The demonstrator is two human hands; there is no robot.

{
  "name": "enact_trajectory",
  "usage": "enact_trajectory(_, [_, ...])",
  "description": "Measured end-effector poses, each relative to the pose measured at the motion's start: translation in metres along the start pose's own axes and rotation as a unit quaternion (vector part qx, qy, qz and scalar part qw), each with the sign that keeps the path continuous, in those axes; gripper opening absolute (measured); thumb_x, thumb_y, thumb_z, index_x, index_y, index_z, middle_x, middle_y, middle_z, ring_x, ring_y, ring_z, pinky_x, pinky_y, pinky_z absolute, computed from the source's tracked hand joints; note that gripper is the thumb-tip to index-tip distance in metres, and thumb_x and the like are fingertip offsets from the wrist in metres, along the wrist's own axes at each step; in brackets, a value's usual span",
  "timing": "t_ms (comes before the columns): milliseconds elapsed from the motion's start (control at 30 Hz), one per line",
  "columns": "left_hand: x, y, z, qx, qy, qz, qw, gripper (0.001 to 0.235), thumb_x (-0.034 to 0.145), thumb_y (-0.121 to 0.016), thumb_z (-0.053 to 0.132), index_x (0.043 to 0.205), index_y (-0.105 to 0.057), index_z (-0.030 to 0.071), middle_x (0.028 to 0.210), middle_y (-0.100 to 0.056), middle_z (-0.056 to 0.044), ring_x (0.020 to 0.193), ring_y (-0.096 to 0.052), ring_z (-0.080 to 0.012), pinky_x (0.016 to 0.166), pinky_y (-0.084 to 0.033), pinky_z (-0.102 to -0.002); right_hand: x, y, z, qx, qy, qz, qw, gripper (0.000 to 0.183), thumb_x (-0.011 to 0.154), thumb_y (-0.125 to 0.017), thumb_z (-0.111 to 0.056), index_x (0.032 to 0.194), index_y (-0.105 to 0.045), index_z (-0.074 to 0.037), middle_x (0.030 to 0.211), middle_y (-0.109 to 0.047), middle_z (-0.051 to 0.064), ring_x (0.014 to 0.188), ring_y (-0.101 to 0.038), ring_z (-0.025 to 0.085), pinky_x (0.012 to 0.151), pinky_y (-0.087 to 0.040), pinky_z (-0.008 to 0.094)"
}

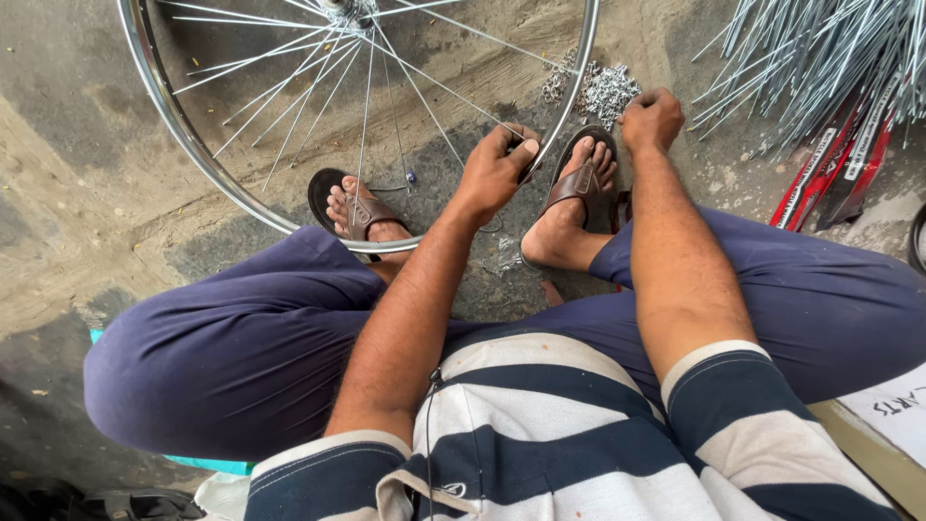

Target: The person sits on the ground and laces a bicycle wheel by inserting spokes into the rim and hub, then securing them with nipples. The person handles the wheel, spokes, and nipples by hand.

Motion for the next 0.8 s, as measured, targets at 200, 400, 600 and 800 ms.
enact_trajectory(200, [-0.004, -0.002, 0.005, 0.16, 0.033, 0.063, 0.985, 0.037, 0.1, -0.067, 0.037, 0.108, -0.064, 0.001, 0.087, -0.069, -0.009, 0.077, -0.065, -0.0161, 0.07, -0.053, -0.035, -0.003, -0.009, -0.022, 0.034, 0.161, -0.022, 0.986, 0.014, 0.081, -0.074, 0.0, 0.09, -0.078, -0.009, 0.092, -0.078, 0.007, 0.083, -0.074, 0.017, 0.08, -0.06, 0.03])
enact_trajectory(400, [-0.002, 0.0, 0.002, 0.204, -0.005, 0.061, 0.977, 0.035, 0.099, -0.067, 0.035, 0.109, -0.066, 0.001, 0.092, -0.072, -0.012, 0.082, -0.067, -0.0194, 0.076, -0.053, -0.037, -0.01, -0.013, -0.049, 0.044, 0.243, -0.04, 0.968, 0.006, 0.087, -0.074, -0.004, 0.093, -0.072, -0.005, 0.088, -0.076, 0.011, 0.084, -0.073, 0.022, 0.082, -0.058, 0.038])
enact_trajectory(600, [-0.001, 0.0, -0.005, 0.096, -0.048, 0.04, 0.993, 0.035, 0.097, -0.069, 0.032, 0.115, -0.064, 0.002, 0.098, -0.072, -0.009, 0.087, -0.069, -0.0184, 0.078, -0.056, -0.038, -0.01, -0.017, -0.062, -0.094, 0.31, -0.043, 0.945, 0.006, 0.094, -0.077, -0.009, 0.093, -0.073, -0.005, 0.088, -0.072, 0.011, 0.081, -0.068, 0.026, 0.074, -0.054, 0.045])
enact_trajectory(800, [-0.002, -0.001, -0.002, 0.217, 0.009, 0.075, 0.973, 0.038, 0.101, -0.071, 0.037, 0.107, -0.067, 0.0, 0.092, -0.072, -0.011, 0.083, -0.066, -0.018, 0.077, -0.053, -0.037, -0.004, -0.034, -0.061, -0.222, 0.343, -0.065, 0.91, 0.004, 0.096, -0.07, -0.002, 0.095, -0.073, -0.004, 0.089, -0.065, 0.01, 0.078, -0.063, 0.021, 0.067, -0.053, 0.04])
Point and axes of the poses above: each hand's wrist, its own x-axis towards the middle knuckle, its own y-axis out of the back of the hand, z = x × y, the point moved 2 cm from there along x, towards the middle knuckle
